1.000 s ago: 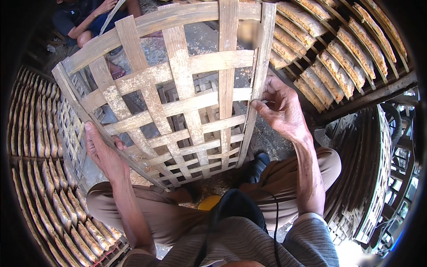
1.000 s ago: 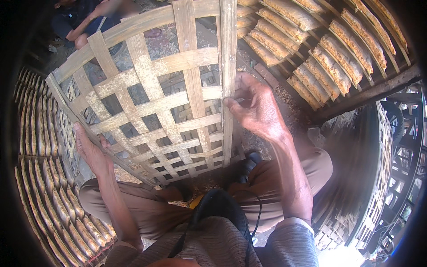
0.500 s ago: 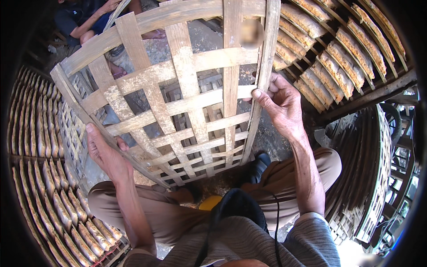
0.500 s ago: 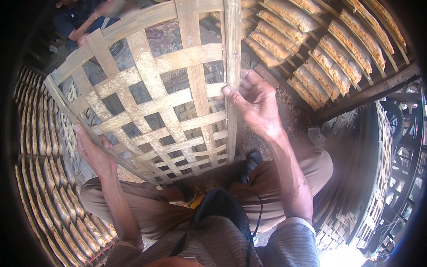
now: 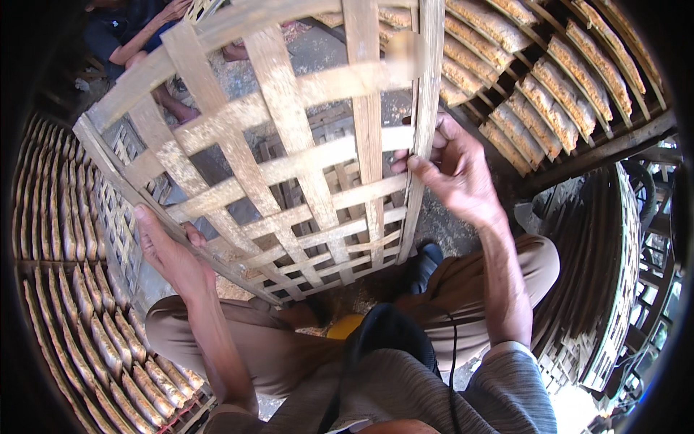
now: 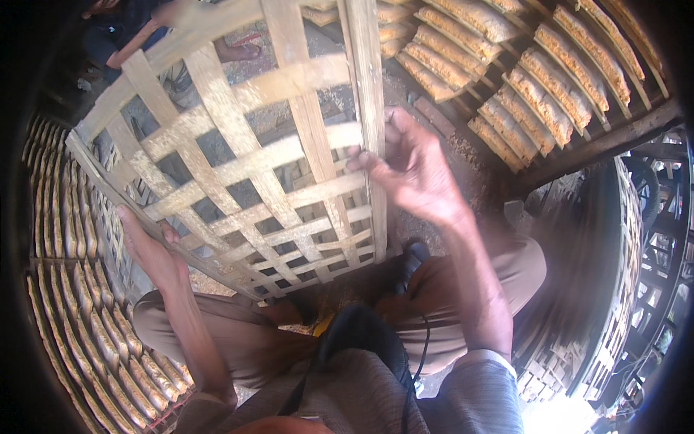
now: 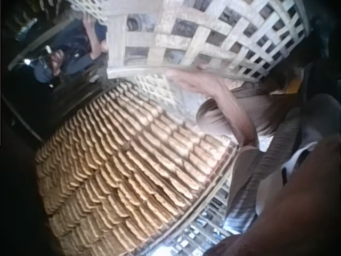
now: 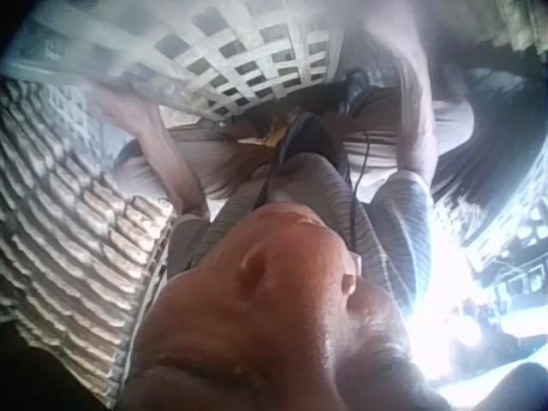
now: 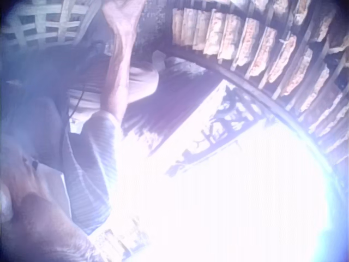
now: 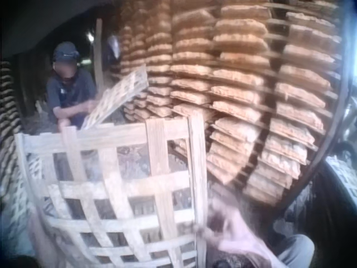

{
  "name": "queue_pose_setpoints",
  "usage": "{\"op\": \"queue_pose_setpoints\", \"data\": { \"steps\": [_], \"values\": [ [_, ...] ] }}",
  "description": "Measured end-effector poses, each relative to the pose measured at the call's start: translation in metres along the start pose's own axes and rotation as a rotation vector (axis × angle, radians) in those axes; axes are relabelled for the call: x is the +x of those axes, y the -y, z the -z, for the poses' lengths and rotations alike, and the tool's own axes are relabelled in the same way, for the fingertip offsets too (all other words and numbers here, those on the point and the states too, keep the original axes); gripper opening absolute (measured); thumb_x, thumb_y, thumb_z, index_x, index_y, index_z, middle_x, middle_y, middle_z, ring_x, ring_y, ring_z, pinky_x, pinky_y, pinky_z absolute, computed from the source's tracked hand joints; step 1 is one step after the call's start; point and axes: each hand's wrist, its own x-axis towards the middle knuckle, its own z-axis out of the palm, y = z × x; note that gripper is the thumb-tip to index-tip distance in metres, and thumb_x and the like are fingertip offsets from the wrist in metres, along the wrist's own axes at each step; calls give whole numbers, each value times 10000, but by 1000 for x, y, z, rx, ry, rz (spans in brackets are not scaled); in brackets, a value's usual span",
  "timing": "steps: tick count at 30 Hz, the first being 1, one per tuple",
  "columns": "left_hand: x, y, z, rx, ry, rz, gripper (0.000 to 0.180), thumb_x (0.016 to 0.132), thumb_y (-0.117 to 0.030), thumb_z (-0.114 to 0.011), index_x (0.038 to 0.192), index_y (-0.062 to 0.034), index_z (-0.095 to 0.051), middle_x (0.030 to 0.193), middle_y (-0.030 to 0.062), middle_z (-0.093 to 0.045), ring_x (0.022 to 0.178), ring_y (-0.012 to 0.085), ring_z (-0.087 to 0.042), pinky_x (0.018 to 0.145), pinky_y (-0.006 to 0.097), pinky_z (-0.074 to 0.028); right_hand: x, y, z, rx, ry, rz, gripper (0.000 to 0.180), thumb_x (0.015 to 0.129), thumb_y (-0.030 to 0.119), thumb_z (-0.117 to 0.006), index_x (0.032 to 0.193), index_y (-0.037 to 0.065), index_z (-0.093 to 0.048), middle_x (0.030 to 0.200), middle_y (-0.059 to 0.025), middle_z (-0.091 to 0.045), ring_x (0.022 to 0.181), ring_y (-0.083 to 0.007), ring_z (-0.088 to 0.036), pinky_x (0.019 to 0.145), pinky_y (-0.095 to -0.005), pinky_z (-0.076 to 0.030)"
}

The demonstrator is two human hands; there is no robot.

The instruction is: The person sits on the floor and assembles a square wooden lattice frame by hand, aligning and pressing the interlocking slats together. The person repeatedly lifts, rotates, and adjusts the lattice, then places it on the floor and handles a plastic bag before continuing to manipulate the lattice.

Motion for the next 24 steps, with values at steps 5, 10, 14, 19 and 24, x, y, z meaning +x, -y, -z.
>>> {"op": "queue_pose_setpoints", "data": {
  "steps": [5,10,14,19,24],
  "values": [
    [5,-5,0,-13,-52,57,533,991,-581,-629,1094,-59,-601,772,26,-546,515,102,-449,464,258,-347,-4,1,4,-34,96,-32,360,982,-46,-619,1335,-45,-549,1101,-130,-730,1021,-187,-721,939,-327,-544],
    [11,-3,8,-32,-32,91,580,972,-606,-641,1166,-60,-606,856,23,-591,522,97,-439,471,258,-344,-3,7,10,132,111,-157,362,988,-4,-657,1334,-53,-563,1194,-129,-714,999,-170,-710,908,-306,-570],
    [11,-6,5,-31,-58,137,579,969,-606,-647,1176,-67,-606,884,20,-603,528,97,-443,476,260,-350,-2,5,-2,60,94,38,377,939,-98,-635,1304,-45,-562,1062,-95,-719,859,-145,-709,828,-283,-574],
    [11,-4,7,-24,-49,170,567,969,-596,-653,1194,-77,-609,891,16,-605,535,94,-459,478,259,-356,-4,-2,-5,-336,14,22,298,966,38,-666,1234,-76,-605,1053,-116,-718,903,-127,-666,800,-284,-534],
    [12,-4,5,-33,-13,177,544,976,-586,-649,1182,-84,-612,888,12,-603,534,92,-462,477,258,-358,-6,7,-8,-89,-81,-104,287,1076,227,-584,1110,-52,-643,849,-99,-699,726,-130,-670,664,-310,-559]
  ]
}}
